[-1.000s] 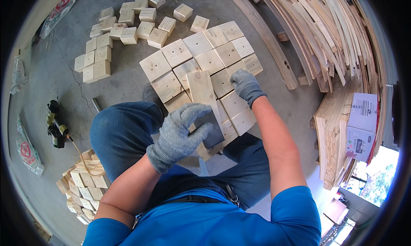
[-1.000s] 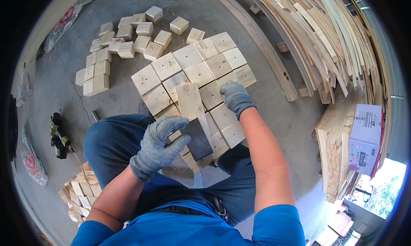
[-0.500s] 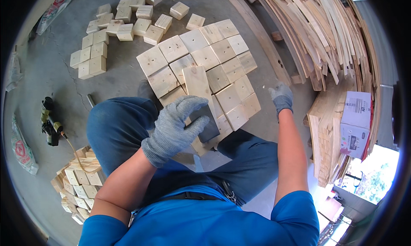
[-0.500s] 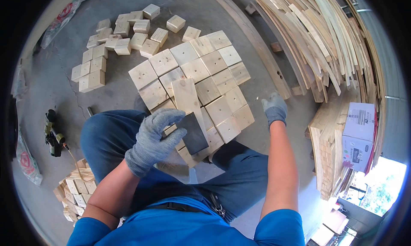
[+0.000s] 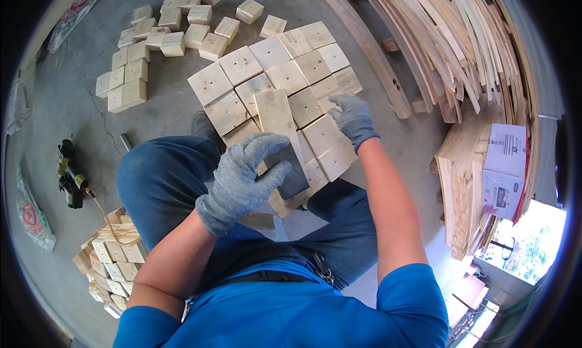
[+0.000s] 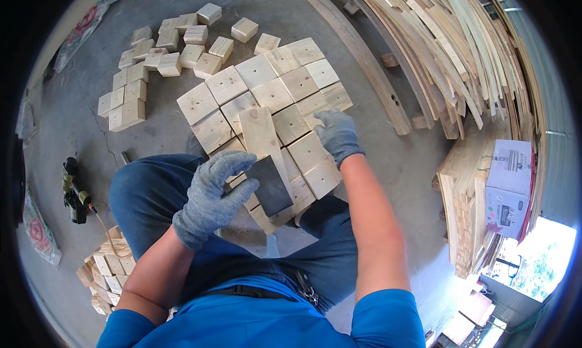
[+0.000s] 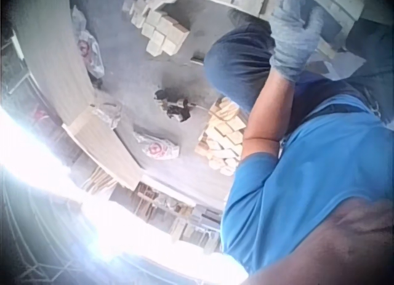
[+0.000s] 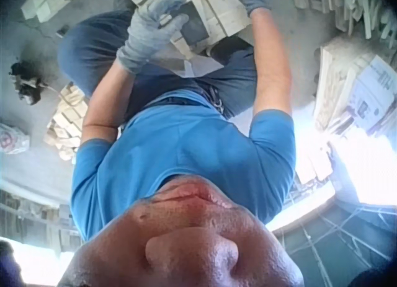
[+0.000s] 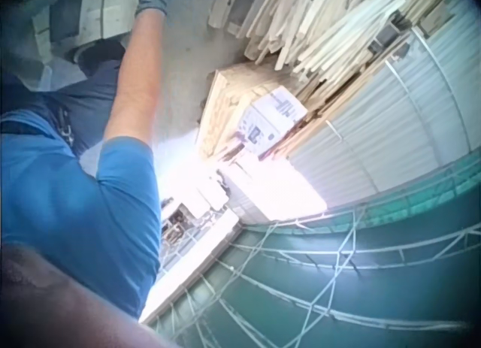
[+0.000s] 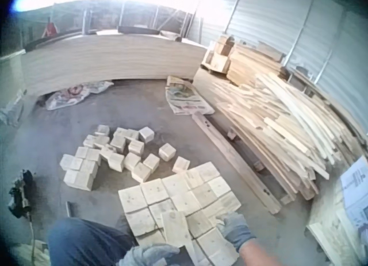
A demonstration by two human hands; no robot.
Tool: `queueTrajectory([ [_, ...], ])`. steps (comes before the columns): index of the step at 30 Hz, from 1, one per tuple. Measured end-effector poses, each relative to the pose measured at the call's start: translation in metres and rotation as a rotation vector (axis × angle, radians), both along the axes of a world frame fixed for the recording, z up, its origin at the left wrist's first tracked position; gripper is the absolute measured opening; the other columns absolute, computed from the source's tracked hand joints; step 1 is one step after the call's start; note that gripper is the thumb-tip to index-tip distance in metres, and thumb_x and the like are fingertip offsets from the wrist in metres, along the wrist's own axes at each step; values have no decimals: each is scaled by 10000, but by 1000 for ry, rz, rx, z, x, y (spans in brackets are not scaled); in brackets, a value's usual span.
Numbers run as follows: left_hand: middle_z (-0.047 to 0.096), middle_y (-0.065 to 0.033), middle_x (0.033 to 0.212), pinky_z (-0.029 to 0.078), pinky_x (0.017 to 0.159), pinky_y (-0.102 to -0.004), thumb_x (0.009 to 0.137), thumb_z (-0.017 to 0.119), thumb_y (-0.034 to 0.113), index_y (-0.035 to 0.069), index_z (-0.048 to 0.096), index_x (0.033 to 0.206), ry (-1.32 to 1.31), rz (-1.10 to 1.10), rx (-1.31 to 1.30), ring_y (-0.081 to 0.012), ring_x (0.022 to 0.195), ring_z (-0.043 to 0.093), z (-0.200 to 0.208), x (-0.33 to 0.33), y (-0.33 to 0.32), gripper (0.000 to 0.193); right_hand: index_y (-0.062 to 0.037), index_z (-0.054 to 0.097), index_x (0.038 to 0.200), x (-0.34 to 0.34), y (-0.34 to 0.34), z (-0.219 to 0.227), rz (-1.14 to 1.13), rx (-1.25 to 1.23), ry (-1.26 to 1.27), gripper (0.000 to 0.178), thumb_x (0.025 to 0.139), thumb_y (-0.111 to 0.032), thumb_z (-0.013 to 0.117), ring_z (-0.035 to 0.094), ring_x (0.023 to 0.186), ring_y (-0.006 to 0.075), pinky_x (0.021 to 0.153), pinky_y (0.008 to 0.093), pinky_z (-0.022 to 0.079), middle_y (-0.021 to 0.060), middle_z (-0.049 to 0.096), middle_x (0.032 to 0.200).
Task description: The person sits on the floor and sands small rectangular wooden blocks using a sanding block. They pick up blocks from a pile, sand the edges and faces, and place them back down. The person repeats this process for multiple blocks throughout the clip.
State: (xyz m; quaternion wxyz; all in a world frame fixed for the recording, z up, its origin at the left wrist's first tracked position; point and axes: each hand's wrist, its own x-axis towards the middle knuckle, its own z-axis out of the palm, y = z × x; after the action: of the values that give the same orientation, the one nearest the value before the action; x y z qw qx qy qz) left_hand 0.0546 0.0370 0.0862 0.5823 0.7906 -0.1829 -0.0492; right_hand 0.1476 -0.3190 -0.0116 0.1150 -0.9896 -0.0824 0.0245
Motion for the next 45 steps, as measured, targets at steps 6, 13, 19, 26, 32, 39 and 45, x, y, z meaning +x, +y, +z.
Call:
queueTrajectory([
  [6,771,-139,1146,604,956,-384,868,863,107,53,741,1260,30,-23,16,-273,1066,772,3,4,2,414,-149,808,1156,17,25,-13,118,-200,147,280,896,-248,772,729,1053,354,929,477,582,158,755,1111],
  [13,764,-131,1166,600,972,-383,855,870,107,61,737,1265,16,-28,53,-261,1083,765,2,4,6,433,-116,807,1116,12,31,-17,103,-152,116,262,890,-247,786,722,1031,378,933,477,581,165,746,1075],
  [19,763,-118,1172,597,978,-377,857,870,105,73,734,1276,23,-16,-9,-250,1077,765,1,1,4,442,-123,810,1083,4,34,-23,-2,-114,70,206,899,-191,748,728,1033,374,931,475,583,167,755,1065],
  [26,752,-144,1220,609,986,-407,917,844,220,108,732,1289,19,-46,53,-303,1113,767,3,2,4,404,-98,804,1112,0,29,-37,-27,-74,79,257,893,-74,672,726,1069,394,970,475,580,187,755,1105],
  [32,753,-141,1215,610,984,-408,914,848,228,111,729,1306,24,-32,22,-305,1115,766,-1,0,3,427,-106,812,1132,-1,22,-31,-138,93,38,265,898,-77,691,729,1065,384,974,464,580,178,761,1101],
  [39,751,-143,1216,611,982,-407,909,851,228,107,730,1307,29,-54,32,-306,1107,767,-3,1,5,434,-149,820,1113,-3,32,-30,-48,-116,60,234,908,-176,710,738,1024,375,933,476,591,167,760,1080],
  [45,750,-140,1216,608,982,-406,910,851,233,110,727,1310,31,-55,31,-306,1111,764,-1,1,4,436,-145,828,976,8,31,-33,28,-208,142,194,921,-249,674,742,977,377,901,482,598,165,762,1012],
])
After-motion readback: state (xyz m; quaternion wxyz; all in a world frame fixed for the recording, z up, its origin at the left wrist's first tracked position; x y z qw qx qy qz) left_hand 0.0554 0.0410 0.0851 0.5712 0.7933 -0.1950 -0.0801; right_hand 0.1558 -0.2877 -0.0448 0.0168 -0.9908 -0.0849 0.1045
